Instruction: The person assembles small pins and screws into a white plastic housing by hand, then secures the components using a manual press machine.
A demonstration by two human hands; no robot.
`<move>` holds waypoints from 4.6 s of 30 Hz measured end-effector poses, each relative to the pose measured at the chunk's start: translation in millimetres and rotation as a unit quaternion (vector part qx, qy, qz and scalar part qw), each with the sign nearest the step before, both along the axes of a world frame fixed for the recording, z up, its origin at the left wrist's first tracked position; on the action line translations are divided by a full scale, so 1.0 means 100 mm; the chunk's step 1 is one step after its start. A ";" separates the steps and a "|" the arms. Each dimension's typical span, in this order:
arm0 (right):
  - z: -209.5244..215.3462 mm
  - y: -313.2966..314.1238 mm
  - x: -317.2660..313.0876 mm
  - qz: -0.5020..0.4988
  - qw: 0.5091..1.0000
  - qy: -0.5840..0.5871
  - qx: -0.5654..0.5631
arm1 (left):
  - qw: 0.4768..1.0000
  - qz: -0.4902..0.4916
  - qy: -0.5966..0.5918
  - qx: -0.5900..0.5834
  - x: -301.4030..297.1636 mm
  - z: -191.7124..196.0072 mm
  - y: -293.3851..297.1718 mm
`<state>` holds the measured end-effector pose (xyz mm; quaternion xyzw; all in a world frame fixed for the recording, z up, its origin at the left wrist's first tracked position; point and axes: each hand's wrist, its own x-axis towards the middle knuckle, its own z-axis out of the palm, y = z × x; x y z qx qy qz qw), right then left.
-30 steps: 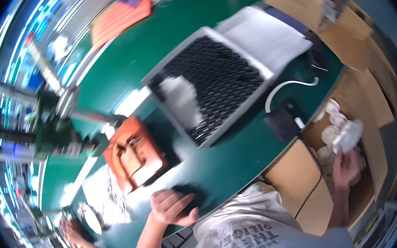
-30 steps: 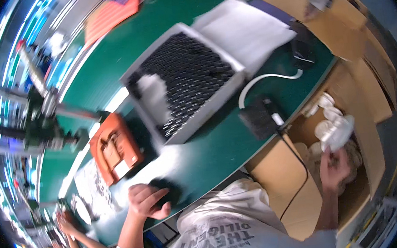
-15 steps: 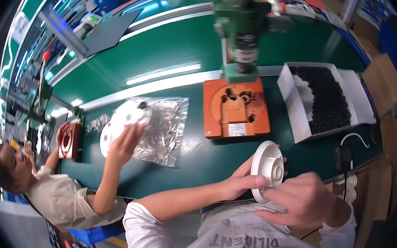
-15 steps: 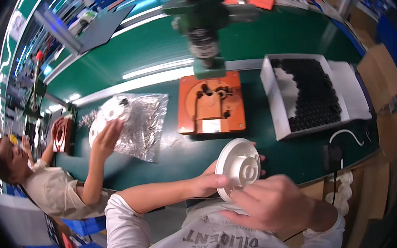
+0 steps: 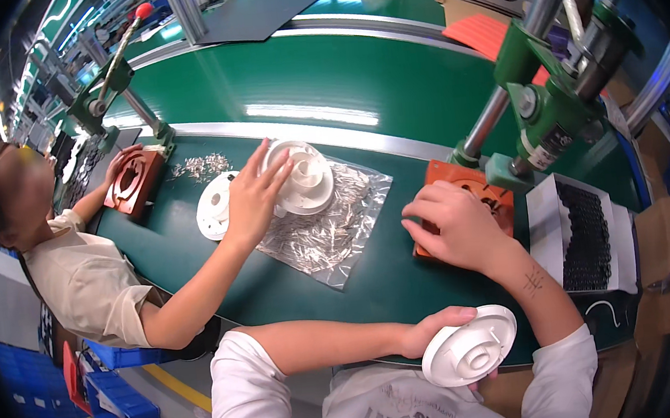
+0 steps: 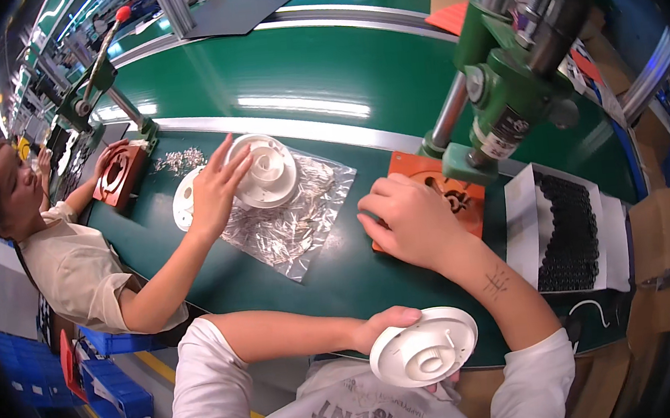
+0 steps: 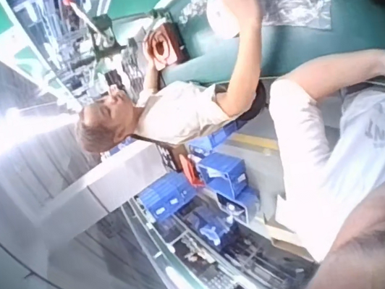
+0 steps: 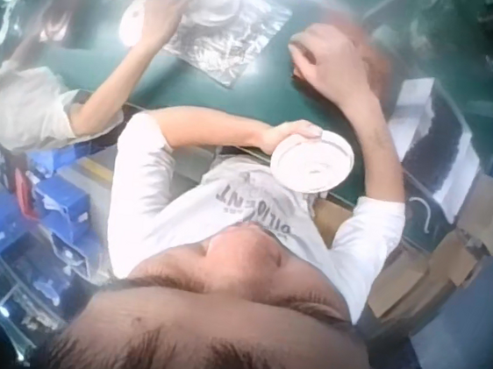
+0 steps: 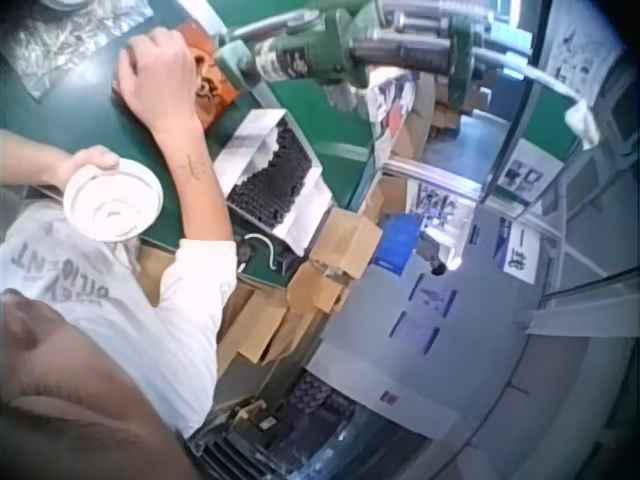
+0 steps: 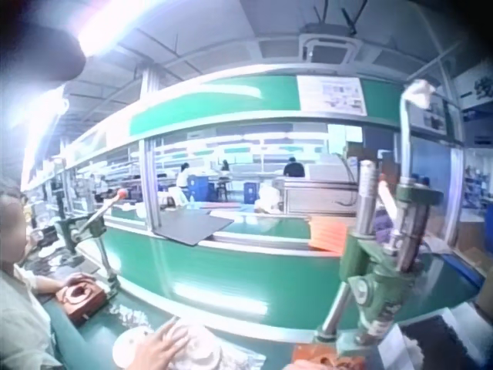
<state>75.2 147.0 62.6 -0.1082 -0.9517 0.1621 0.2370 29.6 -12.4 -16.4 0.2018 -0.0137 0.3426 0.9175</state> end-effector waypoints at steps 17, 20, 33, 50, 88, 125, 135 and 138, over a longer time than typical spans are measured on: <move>0.29 -0.30 0.56 -0.047 0.998 -0.005 0.029 | 0.993 -0.055 -0.100 -0.017 -0.02 -0.16 0.03; 0.39 -0.33 0.98 -0.118 0.992 0.017 0.032 | 0.991 -0.052 -0.115 -0.049 -0.05 -0.19 -0.02; 0.23 0.70 2.27 -0.381 0.921 -0.037 0.066 | 0.983 -0.086 -0.155 -0.041 -0.01 -0.14 0.11; -0.03 1.00 2.17 -0.383 0.910 -0.046 0.155 | 0.999 0.021 -0.022 -0.023 0.09 -0.01 0.05; 0.30 -0.43 0.39 -0.037 0.937 0.091 -0.337 | 0.999 -0.012 -0.010 -0.029 0.08 -0.05 0.03; -0.03 0.21 -1.48 0.120 0.992 -0.036 -0.023 | 0.998 -0.034 -0.041 0.014 0.16 -0.07 0.04; -0.29 -0.29 -1.05 0.203 0.965 -0.058 0.157 | 0.998 -0.045 -0.030 -0.023 0.17 -0.08 0.00; -0.14 -0.28 -1.10 0.170 0.978 -0.055 0.107 | 0.998 -0.050 -0.026 -0.027 0.18 -0.12 0.01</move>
